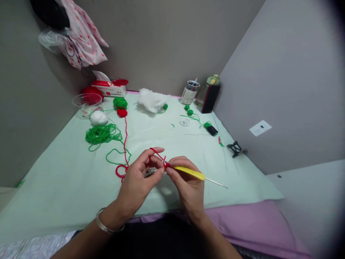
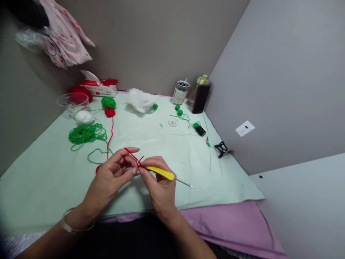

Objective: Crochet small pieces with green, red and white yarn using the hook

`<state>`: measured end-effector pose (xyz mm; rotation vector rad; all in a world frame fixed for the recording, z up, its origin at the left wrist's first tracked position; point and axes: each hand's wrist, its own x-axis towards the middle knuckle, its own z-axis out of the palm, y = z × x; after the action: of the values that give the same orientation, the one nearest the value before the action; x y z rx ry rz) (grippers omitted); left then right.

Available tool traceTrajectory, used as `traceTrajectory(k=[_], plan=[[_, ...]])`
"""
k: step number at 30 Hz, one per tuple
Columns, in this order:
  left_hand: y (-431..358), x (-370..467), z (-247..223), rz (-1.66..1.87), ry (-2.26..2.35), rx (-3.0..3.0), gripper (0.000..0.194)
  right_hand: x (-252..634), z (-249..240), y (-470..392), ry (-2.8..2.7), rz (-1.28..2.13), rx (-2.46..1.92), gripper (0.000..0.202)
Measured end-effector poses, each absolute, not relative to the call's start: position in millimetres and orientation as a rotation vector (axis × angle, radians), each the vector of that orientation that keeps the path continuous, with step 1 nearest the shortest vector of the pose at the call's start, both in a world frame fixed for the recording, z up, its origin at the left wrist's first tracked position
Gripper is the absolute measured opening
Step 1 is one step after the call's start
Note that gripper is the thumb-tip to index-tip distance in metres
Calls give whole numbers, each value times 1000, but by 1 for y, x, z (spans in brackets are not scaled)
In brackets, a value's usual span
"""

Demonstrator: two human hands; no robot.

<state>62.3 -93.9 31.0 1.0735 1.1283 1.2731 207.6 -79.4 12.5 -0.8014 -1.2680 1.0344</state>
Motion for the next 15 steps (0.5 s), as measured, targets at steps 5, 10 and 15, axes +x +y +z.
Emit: traceTrajectory(k=[5,10,15], plan=[[-96,65,30,1311,1129,1077,45,205,9,-83,-1299,974,-798,21],[-98,70,26,1369,938,869,45,198,4,-85,-1024,1202,-773,18],[-98,73,24,1356,826,704,35,198,5,-81,-899,1347,-781,18]])
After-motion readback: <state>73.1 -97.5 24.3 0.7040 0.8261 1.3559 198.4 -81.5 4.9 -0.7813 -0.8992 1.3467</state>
